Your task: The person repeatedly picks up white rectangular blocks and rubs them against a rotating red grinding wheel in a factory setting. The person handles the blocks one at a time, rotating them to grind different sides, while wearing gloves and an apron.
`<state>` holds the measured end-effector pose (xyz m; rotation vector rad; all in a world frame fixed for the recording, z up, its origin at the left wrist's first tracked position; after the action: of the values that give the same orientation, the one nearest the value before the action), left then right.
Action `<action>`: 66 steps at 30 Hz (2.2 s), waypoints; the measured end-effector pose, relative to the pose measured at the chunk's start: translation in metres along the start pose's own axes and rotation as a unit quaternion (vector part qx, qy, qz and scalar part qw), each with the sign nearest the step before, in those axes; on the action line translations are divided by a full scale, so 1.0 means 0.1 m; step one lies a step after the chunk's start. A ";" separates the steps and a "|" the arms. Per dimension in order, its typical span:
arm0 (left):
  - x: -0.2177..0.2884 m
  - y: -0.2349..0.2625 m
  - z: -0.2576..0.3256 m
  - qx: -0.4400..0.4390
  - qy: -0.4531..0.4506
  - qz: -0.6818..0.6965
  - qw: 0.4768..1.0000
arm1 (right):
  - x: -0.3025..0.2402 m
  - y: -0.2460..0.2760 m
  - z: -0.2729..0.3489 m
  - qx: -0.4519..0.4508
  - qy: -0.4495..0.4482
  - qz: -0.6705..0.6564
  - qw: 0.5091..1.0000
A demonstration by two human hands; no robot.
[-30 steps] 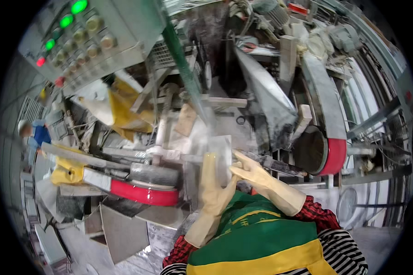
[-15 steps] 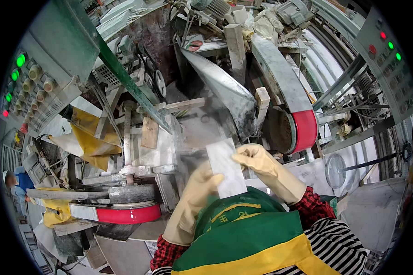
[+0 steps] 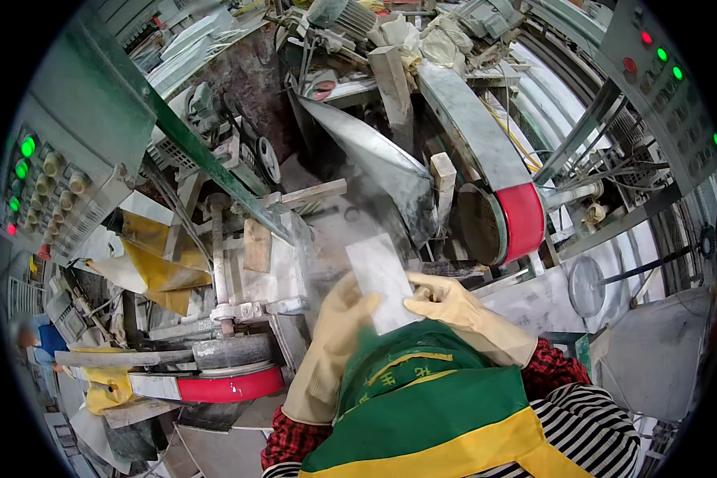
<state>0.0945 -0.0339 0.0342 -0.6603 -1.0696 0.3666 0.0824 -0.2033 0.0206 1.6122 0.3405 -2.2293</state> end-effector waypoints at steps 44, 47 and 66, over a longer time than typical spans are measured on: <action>-0.32 0.66 0.20 0.149 0.058 -0.164 0.973 | 1.67 3.52 -0.23 0.670 -0.133 0.178 0.708; -0.34 0.66 0.19 0.118 0.069 -0.176 0.975 | 1.93 3.76 -0.58 0.453 -0.290 0.513 0.669; 0.28 2.17 1.46 0.388 -0.114 -0.138 0.904 | 2.55 4.33 -0.30 0.458 0.029 -0.215 0.862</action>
<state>-0.0165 0.1920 -0.0430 0.2538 -1.1058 0.5835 0.2227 -0.6208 -0.2227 2.2125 -0.5009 -2.9271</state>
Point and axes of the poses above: each hand's wrist, its own z-axis away from the middle knuckle, its own y-axis out of the back of the hand, x = y × z, the point moved 8 cm from there along -z, towards the middle knuckle, and after that the axes turned 14 degrees about z, right-handed, at the moved point
